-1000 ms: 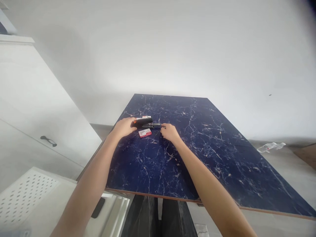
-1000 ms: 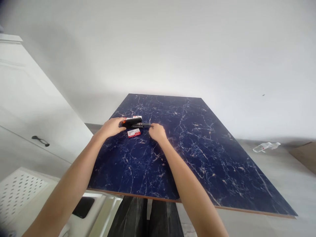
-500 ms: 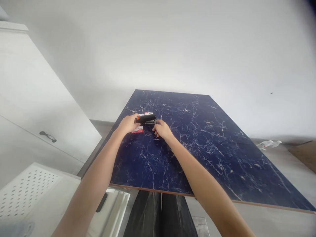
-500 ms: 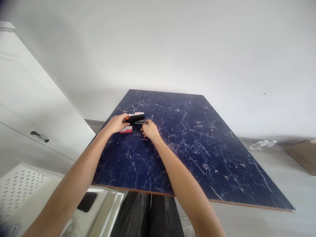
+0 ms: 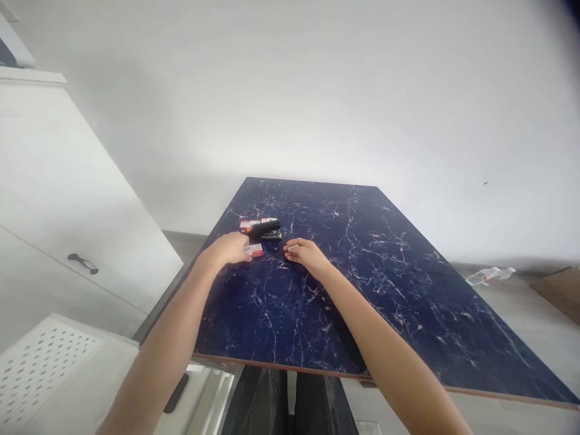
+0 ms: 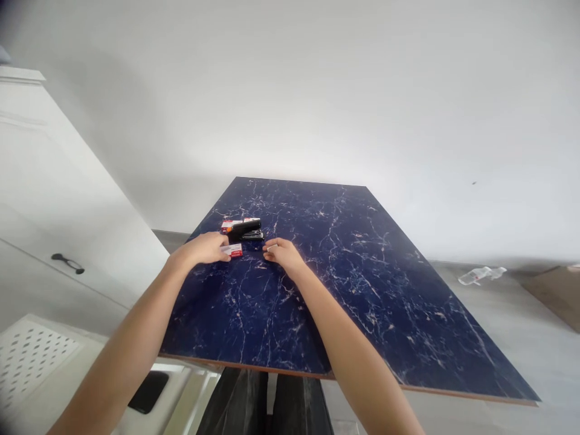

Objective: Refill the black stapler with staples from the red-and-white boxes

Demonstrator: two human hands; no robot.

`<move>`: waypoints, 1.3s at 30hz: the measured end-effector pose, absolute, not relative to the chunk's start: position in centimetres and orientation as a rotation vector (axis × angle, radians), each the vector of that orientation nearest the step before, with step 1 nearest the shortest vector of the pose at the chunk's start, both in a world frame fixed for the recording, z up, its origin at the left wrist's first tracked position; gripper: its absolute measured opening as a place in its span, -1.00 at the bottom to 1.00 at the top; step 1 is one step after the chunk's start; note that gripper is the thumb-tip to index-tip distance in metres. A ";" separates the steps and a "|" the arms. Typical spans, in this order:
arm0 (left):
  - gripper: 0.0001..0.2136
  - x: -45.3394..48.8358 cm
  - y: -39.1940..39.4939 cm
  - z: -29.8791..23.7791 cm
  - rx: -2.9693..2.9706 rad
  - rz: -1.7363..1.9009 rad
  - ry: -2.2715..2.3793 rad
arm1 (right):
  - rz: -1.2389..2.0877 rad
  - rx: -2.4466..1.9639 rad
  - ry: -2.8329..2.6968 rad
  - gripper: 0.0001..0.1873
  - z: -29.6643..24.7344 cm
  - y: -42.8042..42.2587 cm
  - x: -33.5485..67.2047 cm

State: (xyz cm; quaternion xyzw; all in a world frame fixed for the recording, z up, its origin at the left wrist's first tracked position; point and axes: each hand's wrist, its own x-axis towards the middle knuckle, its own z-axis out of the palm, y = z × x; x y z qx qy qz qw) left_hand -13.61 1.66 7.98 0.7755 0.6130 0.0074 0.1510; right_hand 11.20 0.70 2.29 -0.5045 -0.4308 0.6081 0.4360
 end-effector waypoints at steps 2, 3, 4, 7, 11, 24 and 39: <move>-0.76 -12.5 1.2 8.0 2.276 0.186 1.653 | 1.548 -1.237 -1.102 -0.97 2.0 0.4 11.0; -0.75 -11.9 1.1 7.9 2.281 0.294 1.579 | 1.545 -1.229 -1.142 -0.95 1.8 0.4 10.7; -0.75 -11.5 1.1 7.8 2.276 0.389 1.509 | 1.530 -1.216 -1.194 -0.92 1.7 0.3 10.4; -0.75 -10.6 1.5 6.9 2.237 0.578 1.399 | 1.450 -1.149 -1.276 -0.87 1.3 0.3 9.9; -0.66 -10.3 2.3 5.4 2.106 0.787 1.264 | 1.470 -1.073 -1.140 -0.85 1.2 0.4 10.1; -0.56 -11.7 3.5 3.1 1.249 0.826 0.625 | 1.548 -0.987 -1.054 -0.86 1.8 0.3 11.4; -0.61 -11.4 4.1 2.7 1.226 0.971 0.733 | 1.312 -1.065 -0.795 -0.90 1.7 1.4 12.4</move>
